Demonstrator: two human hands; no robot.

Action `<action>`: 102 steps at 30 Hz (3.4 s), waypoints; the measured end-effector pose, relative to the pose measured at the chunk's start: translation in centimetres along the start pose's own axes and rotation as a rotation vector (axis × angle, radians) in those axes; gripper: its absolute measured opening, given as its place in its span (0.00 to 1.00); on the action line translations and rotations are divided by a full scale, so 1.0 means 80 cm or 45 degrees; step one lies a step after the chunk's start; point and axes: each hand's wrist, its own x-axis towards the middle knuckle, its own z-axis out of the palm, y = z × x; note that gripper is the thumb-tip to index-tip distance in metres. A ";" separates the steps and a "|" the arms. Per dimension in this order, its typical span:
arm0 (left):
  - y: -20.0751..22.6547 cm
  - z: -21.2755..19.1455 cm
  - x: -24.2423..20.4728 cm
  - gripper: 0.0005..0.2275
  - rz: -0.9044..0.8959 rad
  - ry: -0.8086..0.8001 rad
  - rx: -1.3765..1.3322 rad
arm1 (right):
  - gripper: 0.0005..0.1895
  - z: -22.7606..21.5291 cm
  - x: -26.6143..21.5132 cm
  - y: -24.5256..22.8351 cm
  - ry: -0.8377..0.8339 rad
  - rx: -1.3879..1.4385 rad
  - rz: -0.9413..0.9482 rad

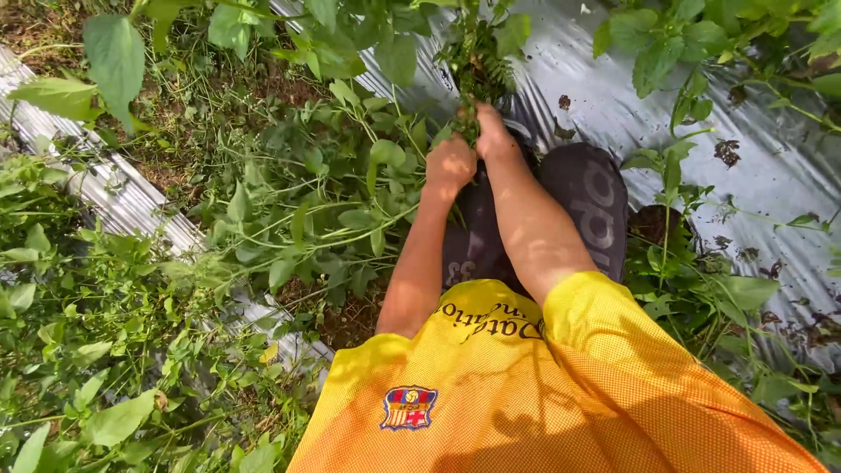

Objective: Pulling weeds and clearing vegetation from around a plant base in a garden bed

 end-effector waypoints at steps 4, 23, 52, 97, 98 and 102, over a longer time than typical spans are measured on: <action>0.002 0.009 -0.008 0.21 -0.085 -0.052 -0.040 | 0.18 0.018 -0.035 0.012 0.009 -0.012 -0.117; 0.007 -0.023 -0.014 0.19 -0.102 -0.118 -0.165 | 0.29 0.012 0.028 0.023 0.275 -0.450 -0.053; 0.016 -0.004 -0.078 0.18 -0.043 -0.126 0.050 | 0.21 0.052 -0.169 0.017 0.283 -1.128 -0.280; 0.002 0.009 -0.138 0.27 0.201 0.402 0.227 | 0.21 0.073 -0.127 -0.020 -0.967 -0.433 -0.950; 0.000 0.025 -0.107 0.29 0.208 0.517 0.250 | 0.21 0.083 -0.103 -0.047 -1.044 -0.396 -1.012; -0.001 -0.009 -0.145 0.30 0.253 0.568 0.179 | 0.22 0.068 -0.127 -0.033 -1.244 -0.332 -1.113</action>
